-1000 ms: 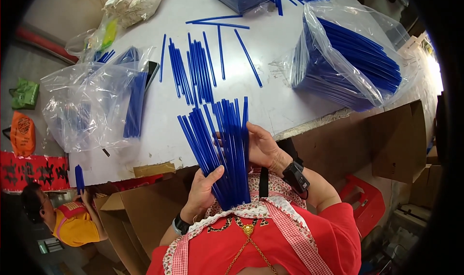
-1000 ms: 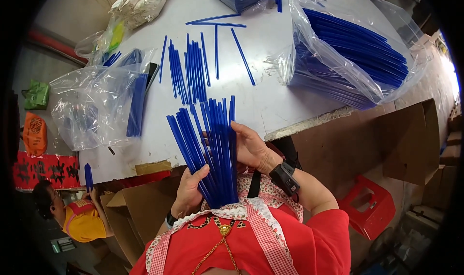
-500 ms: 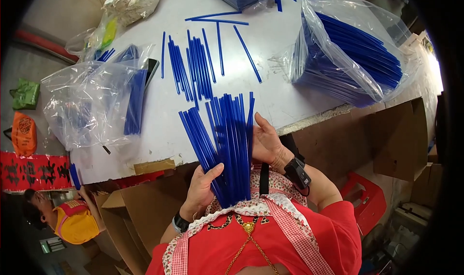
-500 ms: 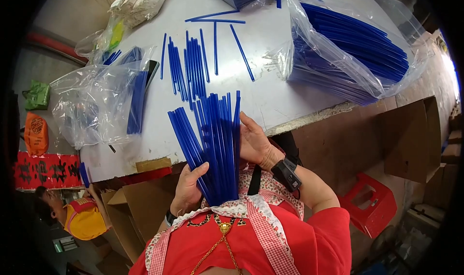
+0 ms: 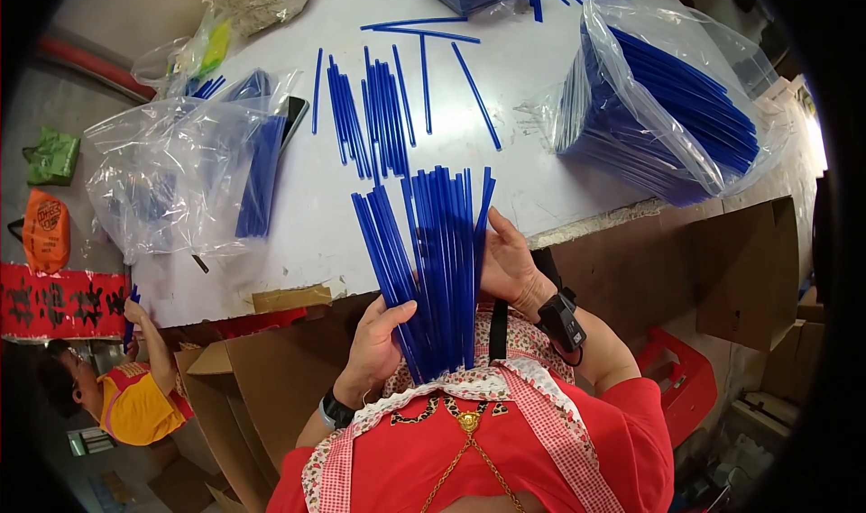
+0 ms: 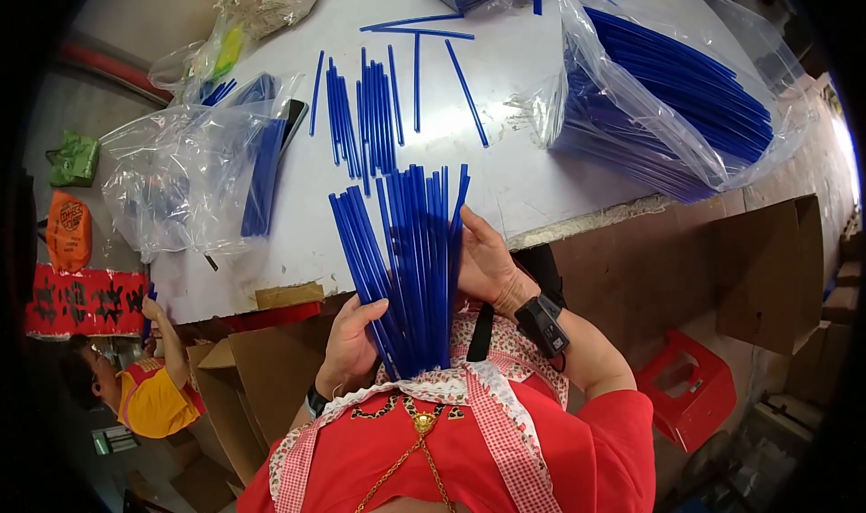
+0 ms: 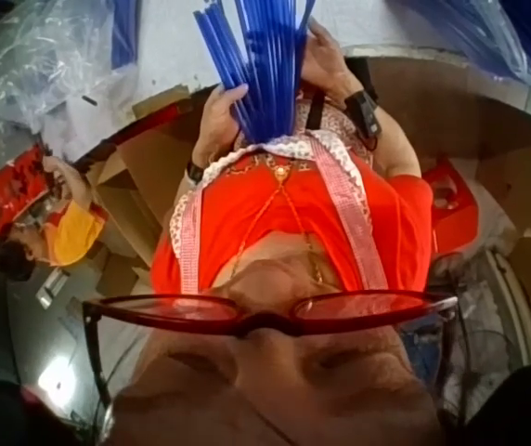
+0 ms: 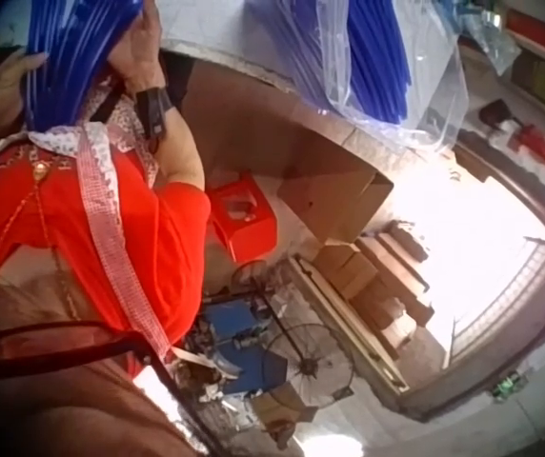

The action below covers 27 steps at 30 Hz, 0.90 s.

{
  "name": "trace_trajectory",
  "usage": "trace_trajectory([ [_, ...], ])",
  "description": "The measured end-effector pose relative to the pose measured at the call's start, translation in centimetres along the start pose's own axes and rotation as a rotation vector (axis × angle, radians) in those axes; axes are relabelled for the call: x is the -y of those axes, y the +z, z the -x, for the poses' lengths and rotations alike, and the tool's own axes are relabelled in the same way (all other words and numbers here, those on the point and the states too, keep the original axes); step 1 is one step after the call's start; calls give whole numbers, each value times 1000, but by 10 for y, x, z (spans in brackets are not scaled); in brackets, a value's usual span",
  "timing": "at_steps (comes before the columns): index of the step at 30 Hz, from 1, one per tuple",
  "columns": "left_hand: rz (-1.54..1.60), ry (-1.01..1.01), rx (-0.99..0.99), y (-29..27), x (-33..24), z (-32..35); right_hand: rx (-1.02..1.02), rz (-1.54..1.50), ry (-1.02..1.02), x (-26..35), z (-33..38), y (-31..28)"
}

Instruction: The person gathers blue plastic straws by hand, aligning them into a bundle by repeatedly adding individual straws from the table. Once the bundle is formed, they place it into a plastic bag.

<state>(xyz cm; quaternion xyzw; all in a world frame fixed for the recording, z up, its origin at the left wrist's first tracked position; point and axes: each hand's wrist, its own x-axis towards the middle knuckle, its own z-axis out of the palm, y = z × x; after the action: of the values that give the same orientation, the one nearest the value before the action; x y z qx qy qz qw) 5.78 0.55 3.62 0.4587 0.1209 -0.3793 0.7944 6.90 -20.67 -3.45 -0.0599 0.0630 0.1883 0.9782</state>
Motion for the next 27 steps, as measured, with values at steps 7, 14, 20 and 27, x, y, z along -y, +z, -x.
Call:
trace_trajectory([
  [7,-38,15,3,-2,-1,3,0,15,-7,1,1,-5],
  [14,27,18,8,-2,-1,4,32,17,2,2,2,-4],
  [20,52,29,49,-3,-2,3,5,-71,-15,4,3,-13],
  [27,46,25,75,-2,-2,4,-7,-97,-13,5,4,-16],
])
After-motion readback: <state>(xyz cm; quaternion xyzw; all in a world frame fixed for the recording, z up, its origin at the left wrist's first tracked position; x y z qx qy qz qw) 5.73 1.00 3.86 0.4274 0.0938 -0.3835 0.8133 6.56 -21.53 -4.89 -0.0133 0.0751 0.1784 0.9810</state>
